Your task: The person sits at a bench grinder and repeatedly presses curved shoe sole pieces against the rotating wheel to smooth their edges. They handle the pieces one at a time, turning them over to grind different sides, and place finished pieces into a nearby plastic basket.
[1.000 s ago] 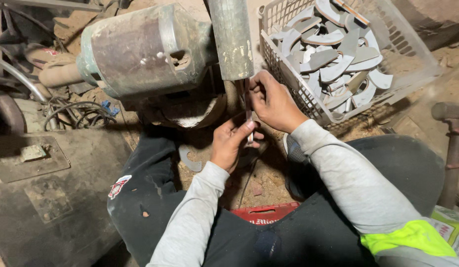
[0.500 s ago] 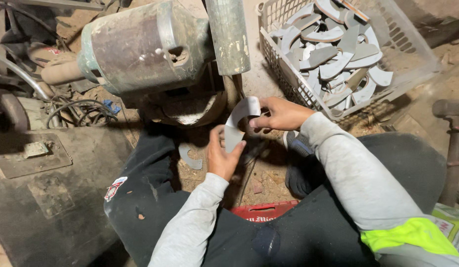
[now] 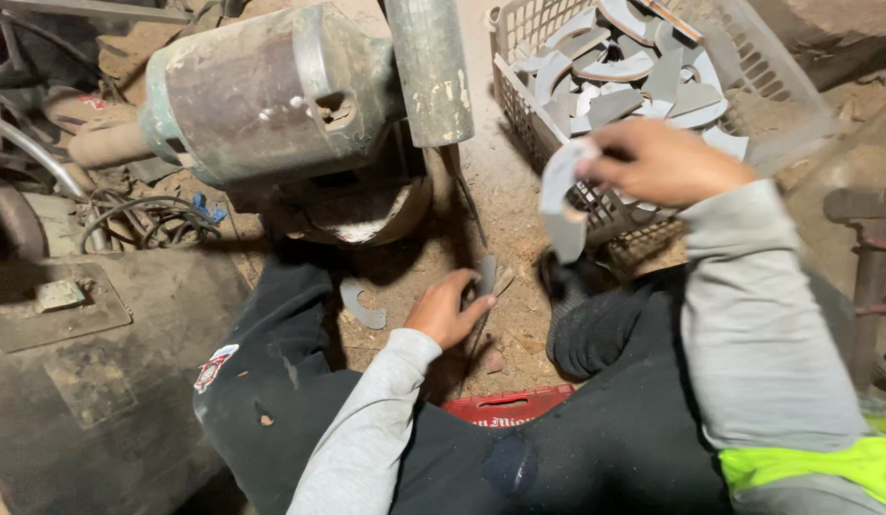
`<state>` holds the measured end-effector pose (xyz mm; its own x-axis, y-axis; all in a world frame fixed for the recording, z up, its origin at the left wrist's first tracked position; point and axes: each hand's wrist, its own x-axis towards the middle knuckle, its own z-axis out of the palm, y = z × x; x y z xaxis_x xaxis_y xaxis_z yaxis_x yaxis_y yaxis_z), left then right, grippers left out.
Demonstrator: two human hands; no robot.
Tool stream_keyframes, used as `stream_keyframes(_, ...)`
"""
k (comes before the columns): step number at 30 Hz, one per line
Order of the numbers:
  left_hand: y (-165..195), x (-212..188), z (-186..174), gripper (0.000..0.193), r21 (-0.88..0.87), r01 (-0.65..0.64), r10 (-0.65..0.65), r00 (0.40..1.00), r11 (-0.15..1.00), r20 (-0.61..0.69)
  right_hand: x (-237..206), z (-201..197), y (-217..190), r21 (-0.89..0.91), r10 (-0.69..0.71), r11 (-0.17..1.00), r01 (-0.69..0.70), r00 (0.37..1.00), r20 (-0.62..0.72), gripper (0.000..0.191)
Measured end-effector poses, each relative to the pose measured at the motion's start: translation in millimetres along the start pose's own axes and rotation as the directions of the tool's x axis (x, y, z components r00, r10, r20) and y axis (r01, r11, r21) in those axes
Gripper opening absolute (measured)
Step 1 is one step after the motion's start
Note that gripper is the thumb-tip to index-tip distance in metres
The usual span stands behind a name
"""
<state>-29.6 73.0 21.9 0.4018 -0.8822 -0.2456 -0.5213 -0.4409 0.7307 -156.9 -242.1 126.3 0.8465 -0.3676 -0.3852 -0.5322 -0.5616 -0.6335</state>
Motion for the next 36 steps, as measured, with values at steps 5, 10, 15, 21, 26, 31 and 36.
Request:
stream_keyframes(5,-32.9,14.4,22.1,0.052,0.195,0.222,-0.261,0.943,0.955,0.208,-37.7,-46.8,27.4,-0.101,0.040,0.991,-0.091,0.905,-0.423,0.034)
stream_keyframes(10,-64.5,31.7,54.9,0.050,0.221,0.344,-0.379,0.914,0.913,0.146,-42.7,-47.7,25.7,-0.032,0.127,0.989,-0.147,0.930,-0.346,0.034)
stream_keyframes(15,-75.3,27.8,88.7,0.045,0.413,0.353,-0.455,0.872,0.839,0.179,-20.3,-27.3,7.4,-0.134,-0.096,0.989,0.062,0.961,-0.261,0.033)
stream_keyframes(21,-64.8,46.8,121.8,0.044,0.514,0.407,-0.473,0.881,0.755,-0.003,-2.5,-16.6,-6.2,-0.100,-0.075,0.993,0.056,0.977,-0.199,0.030)
stream_keyframes(26,-53.6,52.5,122.5,0.029,0.625,0.358,-0.336,0.928,0.694,-0.158,3.9,-16.0,-6.1,-0.124,-0.054,0.992,0.030,0.980,-0.190,0.032)
stream_keyframes(31,-48.8,60.4,117.8,0.051,0.240,0.613,-0.648,0.754,0.753,0.107,5.4,-25.3,6.9,-0.136,-0.078,0.990,0.048,0.972,-0.223,0.034)
stream_keyframes(36,-45.3,87.1,115.0,0.035,-0.601,0.654,-0.575,0.735,0.460,0.360,1.8,-36.6,25.1,-0.043,0.017,0.999,-0.031,0.954,-0.300,0.035)
